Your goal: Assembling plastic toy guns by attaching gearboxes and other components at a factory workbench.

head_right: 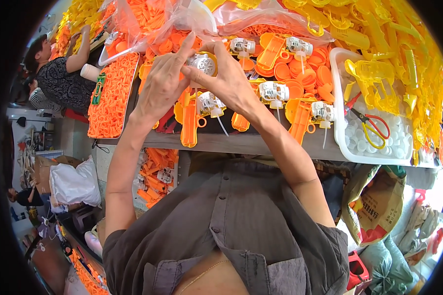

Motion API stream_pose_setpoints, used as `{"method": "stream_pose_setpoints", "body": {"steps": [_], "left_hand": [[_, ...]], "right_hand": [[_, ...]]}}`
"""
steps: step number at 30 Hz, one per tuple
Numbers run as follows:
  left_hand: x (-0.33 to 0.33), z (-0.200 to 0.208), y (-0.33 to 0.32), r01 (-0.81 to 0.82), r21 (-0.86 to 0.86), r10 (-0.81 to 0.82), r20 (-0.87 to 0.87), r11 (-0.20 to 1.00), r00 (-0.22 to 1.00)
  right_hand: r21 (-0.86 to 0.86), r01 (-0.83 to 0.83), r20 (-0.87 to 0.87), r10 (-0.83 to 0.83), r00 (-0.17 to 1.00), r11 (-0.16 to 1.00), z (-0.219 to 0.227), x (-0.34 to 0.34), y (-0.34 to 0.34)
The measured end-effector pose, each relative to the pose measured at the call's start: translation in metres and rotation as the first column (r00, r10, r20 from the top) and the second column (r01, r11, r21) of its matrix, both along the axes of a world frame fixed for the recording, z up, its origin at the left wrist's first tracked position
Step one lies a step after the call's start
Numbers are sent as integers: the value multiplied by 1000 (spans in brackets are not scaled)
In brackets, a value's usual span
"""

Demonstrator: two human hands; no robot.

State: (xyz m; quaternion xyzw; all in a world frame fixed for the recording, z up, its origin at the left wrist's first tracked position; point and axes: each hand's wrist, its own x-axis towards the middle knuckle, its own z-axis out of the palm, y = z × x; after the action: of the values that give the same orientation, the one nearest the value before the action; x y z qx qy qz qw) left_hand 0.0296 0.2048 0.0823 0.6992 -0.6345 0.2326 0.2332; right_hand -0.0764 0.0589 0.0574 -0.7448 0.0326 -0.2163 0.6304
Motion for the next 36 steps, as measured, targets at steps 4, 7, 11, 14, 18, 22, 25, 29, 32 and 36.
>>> {"method": "stream_pose_setpoints", "body": {"steps": [4,7,11,14,18,22,25,29,32,36], "left_hand": [[5,4,-5,19,37,-21,48,999,999],[15,5,-11,-40,-23,41,36,999,999],[33,3,-3,-127,48,135,-406,991,904],[33,9,-1,-89,260,226,-564,961,794],[41,11,6,-54,292,226,-596,955,771],[35,9,2,-174,362,345,-488,916,801],[33,7,-2,-177,275,281,-411,945,867],[41,-7,-2,-199,171,247,-340,965,907],[46,-10,6,-127,123,169,-444,984,880],[38,-13,7,-307,257,390,-407,917,826]], "right_hand": [[-91,48,-28,-51,998,995,-2,0,-6],[265,-34,74,14,997,964,-12,1,-16],[488,-165,117,123,985,857,-23,2,-17],[619,-217,117,185,976,755,-32,2,-19],[683,-264,114,258,959,681,-34,7,-21],[670,-241,92,243,966,702,-26,8,-12],[700,-177,53,196,979,692,-25,13,-8],[472,-91,-10,108,994,877,-18,14,-7],[484,-122,-35,159,987,866,-21,19,-6],[267,-51,-28,61,998,962,-23,23,7]]}}
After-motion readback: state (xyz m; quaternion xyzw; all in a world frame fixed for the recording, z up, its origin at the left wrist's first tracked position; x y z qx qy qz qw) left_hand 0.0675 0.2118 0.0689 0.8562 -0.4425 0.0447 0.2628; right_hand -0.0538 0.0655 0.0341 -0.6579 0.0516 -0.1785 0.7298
